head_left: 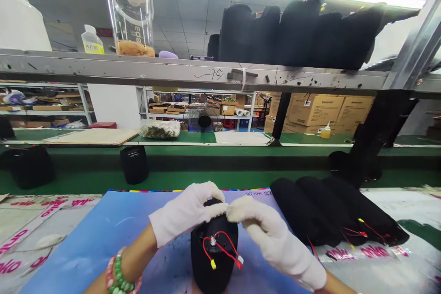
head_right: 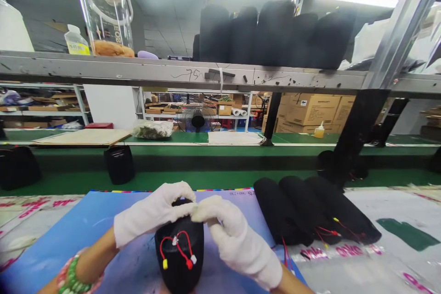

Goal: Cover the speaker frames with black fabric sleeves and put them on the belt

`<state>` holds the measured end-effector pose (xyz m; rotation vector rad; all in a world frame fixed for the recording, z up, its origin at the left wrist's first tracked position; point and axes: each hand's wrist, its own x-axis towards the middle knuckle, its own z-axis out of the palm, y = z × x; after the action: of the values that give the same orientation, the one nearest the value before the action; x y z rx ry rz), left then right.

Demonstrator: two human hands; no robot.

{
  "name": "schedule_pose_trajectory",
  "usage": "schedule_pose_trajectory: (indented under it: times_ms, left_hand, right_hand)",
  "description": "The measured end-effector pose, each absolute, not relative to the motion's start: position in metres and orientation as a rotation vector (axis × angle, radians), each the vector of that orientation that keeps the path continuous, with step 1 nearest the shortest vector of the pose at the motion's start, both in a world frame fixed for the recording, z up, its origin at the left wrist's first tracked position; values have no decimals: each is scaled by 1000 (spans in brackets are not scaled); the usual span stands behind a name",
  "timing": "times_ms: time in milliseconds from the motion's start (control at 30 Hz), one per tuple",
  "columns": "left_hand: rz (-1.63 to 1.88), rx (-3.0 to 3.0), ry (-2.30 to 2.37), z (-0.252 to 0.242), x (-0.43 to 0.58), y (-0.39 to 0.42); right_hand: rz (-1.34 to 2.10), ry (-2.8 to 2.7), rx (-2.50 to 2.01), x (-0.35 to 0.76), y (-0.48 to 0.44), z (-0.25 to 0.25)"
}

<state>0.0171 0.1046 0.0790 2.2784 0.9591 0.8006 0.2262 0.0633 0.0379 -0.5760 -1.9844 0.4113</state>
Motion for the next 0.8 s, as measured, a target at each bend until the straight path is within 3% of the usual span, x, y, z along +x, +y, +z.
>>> schedule_pose_trajectory:
  times_ms: [133, 333, 600, 800]
  left_hand:
    - [801, 2299, 958, 79, 16, 105]
    - [775, 2270, 991, 79, 18, 103]
    - [684, 2166, 1040, 83, 9, 100]
    - [644, 2008, 997, 95, -15, 95]
  right_hand:
    - [446, -1889, -583, 234, 57, 31]
    - [-35, -2175, -507, 207, 64, 44]
    - [497, -1718, -691, 237, 41, 28]
    - [140, -1782, -710, 238, -3, -11]
